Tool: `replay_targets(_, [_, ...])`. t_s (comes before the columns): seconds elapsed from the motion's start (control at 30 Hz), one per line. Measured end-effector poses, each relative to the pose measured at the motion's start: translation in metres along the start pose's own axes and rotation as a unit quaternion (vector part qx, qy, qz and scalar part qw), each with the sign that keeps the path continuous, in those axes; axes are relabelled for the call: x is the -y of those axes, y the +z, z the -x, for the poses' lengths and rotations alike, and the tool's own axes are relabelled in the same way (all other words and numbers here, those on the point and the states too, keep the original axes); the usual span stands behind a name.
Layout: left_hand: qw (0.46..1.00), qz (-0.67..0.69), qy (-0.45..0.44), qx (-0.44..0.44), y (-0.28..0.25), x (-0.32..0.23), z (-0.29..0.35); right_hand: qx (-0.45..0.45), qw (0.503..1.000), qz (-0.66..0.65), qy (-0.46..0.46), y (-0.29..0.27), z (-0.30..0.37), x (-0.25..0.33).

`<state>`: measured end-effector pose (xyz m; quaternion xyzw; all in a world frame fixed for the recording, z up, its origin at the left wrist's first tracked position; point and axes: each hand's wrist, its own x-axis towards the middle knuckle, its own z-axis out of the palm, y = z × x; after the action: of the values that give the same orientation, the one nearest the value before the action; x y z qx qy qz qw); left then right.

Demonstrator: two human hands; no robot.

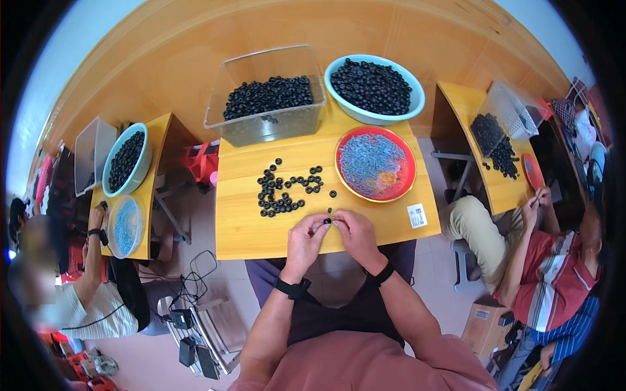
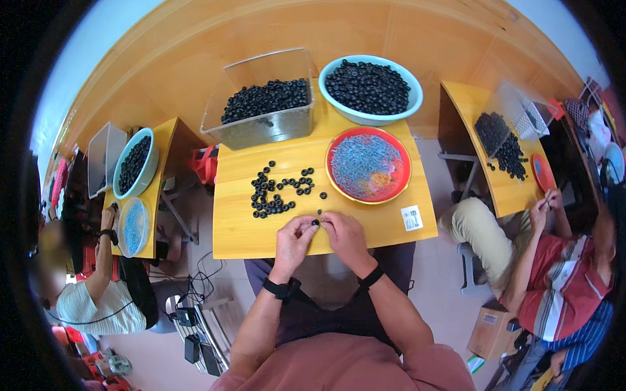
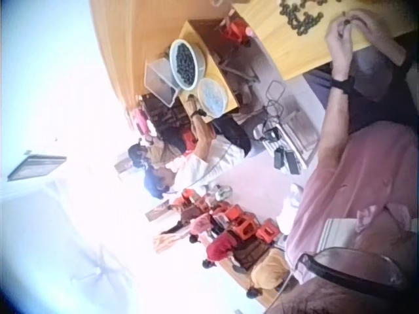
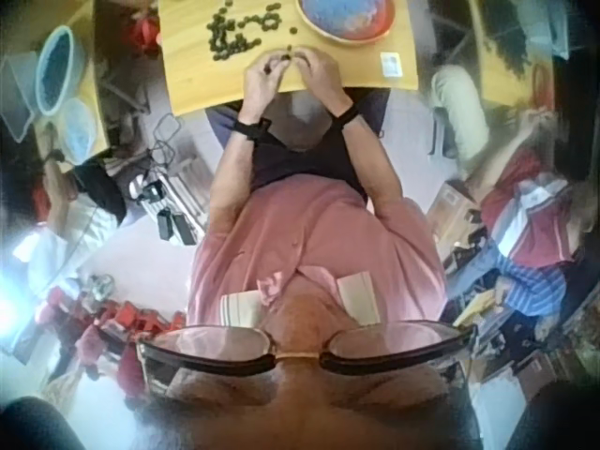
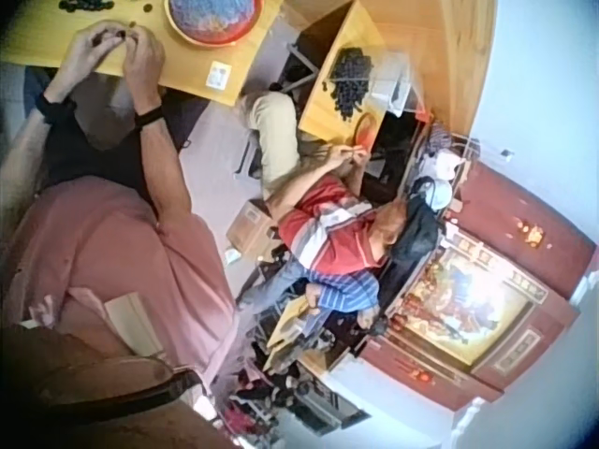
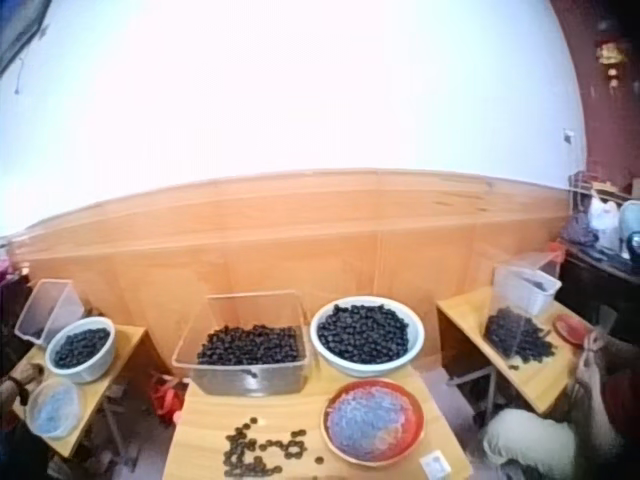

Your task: Sorting and arranging small black rubber or plastic components into groups and containers.

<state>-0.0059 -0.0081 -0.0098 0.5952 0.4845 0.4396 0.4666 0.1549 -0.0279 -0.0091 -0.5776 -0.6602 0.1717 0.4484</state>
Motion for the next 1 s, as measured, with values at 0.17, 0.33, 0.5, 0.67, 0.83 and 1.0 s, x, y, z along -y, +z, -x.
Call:
replay_targets(0.17, [1.000,-0.001,-0.010,0.009,0.001,0.004,0.001,0.005,1.000,0.008,-0.011,-0.006,-0.002,0.004])
replay_targets(0.33, [0.999,-0.045,0.001,0.011,0.001,-0.003,0.001,-0.002,0.999,0.006,-0.043,-0.004,-0.002,0.002])
replay_targets(0.5, [0.997,-0.080,0.017,0.001,0.001,-0.008,0.001,0.019,0.999,0.016,-0.035,-0.006,-0.002,0.004])
replay_targets(0.67, [0.998,-0.066,0.008,-0.008,0.000,-0.004,0.002,0.016,0.999,0.013,-0.025,-0.001,-0.001,0.002])
replay_targets(0.83, [0.994,-0.090,0.064,-0.019,0.004,-0.012,0.003,-0.013,0.995,-0.094,0.010,-0.006,0.000,-0.001])
replay_targets(1.0, [0.996,-0.074,0.053,-0.021,0.004,-0.011,0.004,-0.016,0.997,-0.074,-0.020,-0.007,0.001,0.004])
